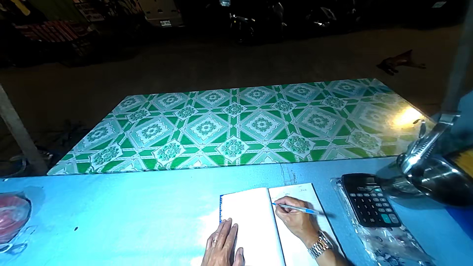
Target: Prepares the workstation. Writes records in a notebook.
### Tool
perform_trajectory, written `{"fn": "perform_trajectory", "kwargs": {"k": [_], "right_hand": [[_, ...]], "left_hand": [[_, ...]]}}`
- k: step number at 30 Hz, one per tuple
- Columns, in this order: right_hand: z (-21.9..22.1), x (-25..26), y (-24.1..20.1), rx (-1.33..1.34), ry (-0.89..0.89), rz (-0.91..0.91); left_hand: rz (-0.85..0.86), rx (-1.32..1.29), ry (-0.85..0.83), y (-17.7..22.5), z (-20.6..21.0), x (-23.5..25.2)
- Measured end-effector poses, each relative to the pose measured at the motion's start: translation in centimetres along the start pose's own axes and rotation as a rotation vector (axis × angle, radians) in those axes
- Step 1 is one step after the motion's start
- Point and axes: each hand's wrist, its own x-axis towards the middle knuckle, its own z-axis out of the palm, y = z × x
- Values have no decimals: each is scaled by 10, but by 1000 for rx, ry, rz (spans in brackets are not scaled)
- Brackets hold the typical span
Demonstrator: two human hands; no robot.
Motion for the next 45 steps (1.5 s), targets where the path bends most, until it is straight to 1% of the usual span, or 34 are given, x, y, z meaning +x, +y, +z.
{"fn": "perform_trajectory", "kwargs": {"k": [3,9,12,16,34,39,45], "right_hand": [[-2,1,-5,16,-15,39],[1,1,0,10,17,14],[1,1,0,-24,4,-4],[1,2,2,-34,27,3],[1,0,3,-102,23,-12],[-3,2,-3,22,8,28],[0,2,-1,-22,15,11]], "left_hand": [[4,3,6,-1,1,0],[2,6,8,-1,0,0],[-3,0,3,0,0,-1],[-1,2,10,-1,0,0],[0,11,27,0,2,-1],[-5,11,31,1,1,0],[-1,13,28,0,0,-1]]}}
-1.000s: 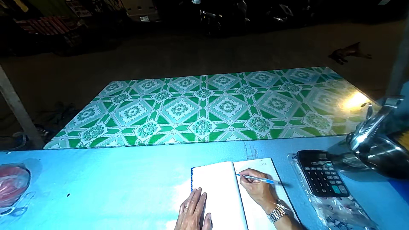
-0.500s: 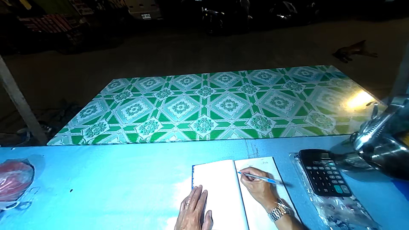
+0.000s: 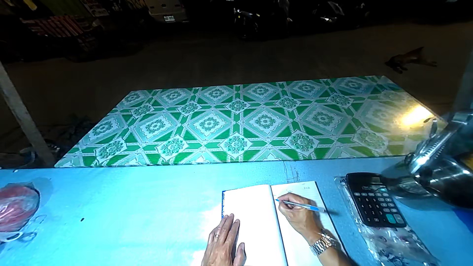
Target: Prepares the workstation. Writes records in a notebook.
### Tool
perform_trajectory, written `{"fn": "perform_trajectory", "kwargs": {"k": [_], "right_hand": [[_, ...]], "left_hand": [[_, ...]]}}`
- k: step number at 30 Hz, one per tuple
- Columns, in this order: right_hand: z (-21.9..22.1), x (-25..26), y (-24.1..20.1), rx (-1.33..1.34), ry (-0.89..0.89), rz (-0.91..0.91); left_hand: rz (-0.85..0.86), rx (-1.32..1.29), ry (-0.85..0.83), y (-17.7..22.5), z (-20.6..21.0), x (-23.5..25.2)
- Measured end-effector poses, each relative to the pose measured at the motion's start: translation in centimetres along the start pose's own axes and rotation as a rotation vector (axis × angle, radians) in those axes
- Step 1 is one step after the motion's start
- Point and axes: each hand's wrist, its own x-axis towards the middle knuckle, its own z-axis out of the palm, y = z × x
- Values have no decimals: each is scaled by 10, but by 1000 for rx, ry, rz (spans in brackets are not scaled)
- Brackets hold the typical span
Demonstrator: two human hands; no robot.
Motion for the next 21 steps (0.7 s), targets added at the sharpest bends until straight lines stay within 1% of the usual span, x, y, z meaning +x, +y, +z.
{"fn": "perform_trajectory", "kwargs": {"k": [4,14,17,21], "right_hand": [[-1,0,0,25,4,2],[-1,-1,3,-27,22,-25],[0,-1,4,5,38,-43],[0,-2,5,-28,29,-31]], "left_hand": [[-3,1,-8,1,-1,0],[5,5,23,0,2,-2],[5,5,32,-1,2,-1],[3,7,25,1,2,-2]]}}
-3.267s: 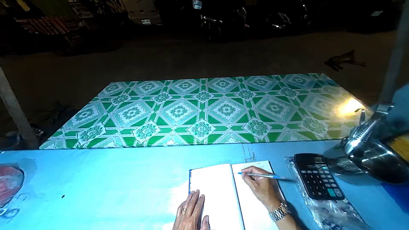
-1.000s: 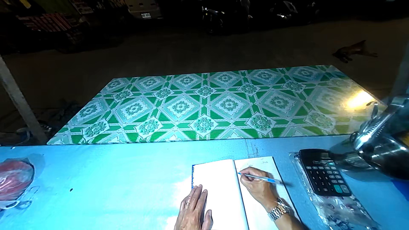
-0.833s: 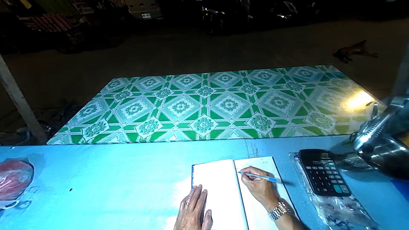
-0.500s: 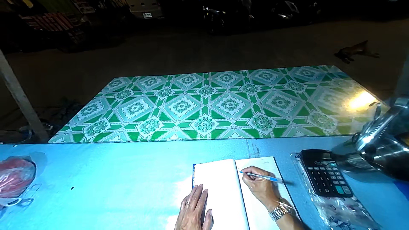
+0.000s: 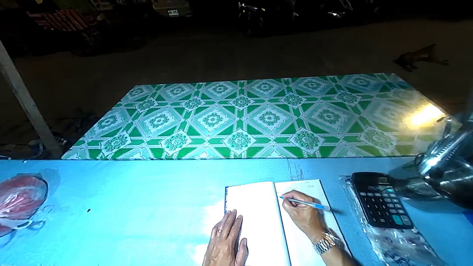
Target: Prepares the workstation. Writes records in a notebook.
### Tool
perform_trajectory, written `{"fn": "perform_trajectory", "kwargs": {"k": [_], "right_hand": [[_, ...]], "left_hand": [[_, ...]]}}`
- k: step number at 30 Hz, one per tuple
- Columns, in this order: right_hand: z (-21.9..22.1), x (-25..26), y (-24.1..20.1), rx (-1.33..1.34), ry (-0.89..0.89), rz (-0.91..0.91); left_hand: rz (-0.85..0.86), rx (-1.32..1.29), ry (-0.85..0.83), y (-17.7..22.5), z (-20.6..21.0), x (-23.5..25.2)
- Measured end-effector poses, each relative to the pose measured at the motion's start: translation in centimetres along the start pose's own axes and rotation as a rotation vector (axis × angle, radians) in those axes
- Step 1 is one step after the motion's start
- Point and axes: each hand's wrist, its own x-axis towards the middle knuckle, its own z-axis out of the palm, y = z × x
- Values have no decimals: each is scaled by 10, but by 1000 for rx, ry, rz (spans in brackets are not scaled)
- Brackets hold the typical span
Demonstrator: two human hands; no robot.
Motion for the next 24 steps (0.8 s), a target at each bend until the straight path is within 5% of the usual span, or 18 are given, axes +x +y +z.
{"fn": "perform_trajectory", "kwargs": {"k": [24], "right_hand": [[1,1,0,-6,40,9]], "left_hand": [[-2,6,15,-1,1,1]]}}
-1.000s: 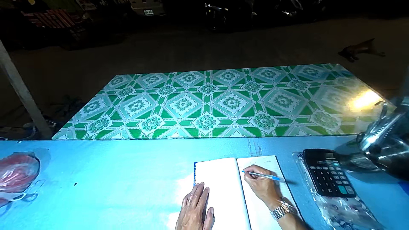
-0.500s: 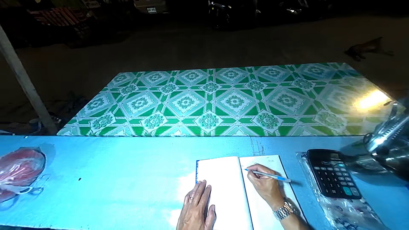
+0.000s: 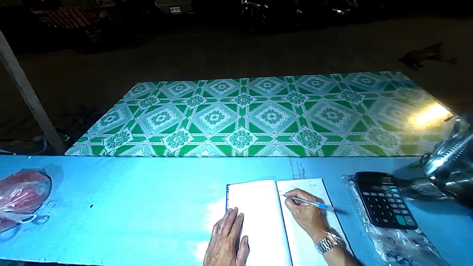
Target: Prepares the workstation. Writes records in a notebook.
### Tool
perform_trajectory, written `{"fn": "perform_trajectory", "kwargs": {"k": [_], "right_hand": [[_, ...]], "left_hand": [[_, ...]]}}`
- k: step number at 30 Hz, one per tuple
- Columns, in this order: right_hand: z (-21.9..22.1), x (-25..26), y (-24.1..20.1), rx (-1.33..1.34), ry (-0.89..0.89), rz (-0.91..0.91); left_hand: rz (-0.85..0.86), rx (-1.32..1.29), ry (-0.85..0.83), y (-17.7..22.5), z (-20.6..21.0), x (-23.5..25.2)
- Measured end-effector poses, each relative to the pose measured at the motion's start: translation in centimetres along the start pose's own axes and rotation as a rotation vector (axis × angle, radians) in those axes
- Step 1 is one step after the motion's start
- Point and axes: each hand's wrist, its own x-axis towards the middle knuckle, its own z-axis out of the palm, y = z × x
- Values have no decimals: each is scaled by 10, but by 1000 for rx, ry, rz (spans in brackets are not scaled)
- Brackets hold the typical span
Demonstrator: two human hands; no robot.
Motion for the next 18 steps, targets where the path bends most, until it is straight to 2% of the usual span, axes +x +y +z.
{"fn": "perform_trajectory", "kwargs": {"k": [13,18], "right_hand": [[0,2,0,-7,-2,2],[-13,8,-10,158,20,31]], "left_hand": [[0,-2,1,0,-1,1],[-9,-10,-12,0,-2,2]]}}
